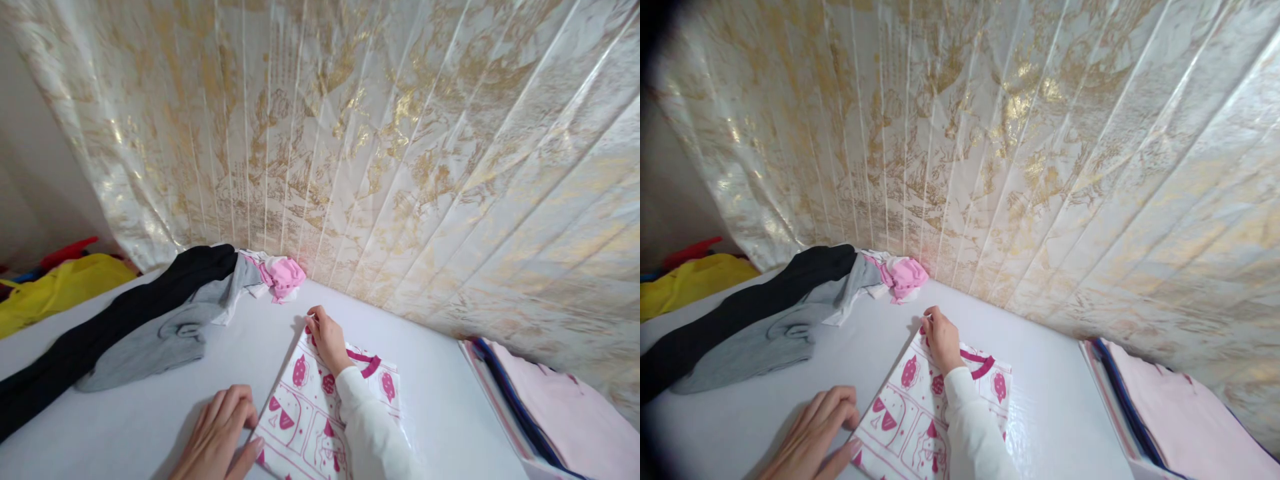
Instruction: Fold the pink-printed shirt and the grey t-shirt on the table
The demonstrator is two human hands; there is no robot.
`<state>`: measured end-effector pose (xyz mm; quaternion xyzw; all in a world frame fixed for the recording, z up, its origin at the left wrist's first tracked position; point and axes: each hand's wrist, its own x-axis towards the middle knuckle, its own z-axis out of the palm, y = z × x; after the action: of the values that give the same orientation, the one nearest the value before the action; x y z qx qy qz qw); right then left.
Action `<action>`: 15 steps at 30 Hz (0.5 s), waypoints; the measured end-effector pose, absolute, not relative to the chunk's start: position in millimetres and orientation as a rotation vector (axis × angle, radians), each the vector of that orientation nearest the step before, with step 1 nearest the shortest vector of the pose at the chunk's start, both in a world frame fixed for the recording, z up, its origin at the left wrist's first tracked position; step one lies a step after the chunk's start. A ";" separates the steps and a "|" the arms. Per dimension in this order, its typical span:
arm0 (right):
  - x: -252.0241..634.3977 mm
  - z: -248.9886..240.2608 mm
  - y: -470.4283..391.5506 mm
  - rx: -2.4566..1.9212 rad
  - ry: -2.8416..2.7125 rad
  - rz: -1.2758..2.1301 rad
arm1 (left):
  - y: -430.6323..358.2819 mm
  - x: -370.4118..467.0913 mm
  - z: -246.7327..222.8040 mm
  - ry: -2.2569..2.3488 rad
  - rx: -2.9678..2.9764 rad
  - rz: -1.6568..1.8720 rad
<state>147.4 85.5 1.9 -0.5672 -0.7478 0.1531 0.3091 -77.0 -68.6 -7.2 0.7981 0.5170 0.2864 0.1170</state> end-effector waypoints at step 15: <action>148.9 1.5 92.8 -1.625 -1.987 0.415 | -59.0 -68.6 1.7 1.429 2.413 0.666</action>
<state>148.9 92.8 1.5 -0.6021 -0.7363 0.1540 0.2677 -68.6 -59.0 1.7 0.8301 0.4915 0.2292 0.1293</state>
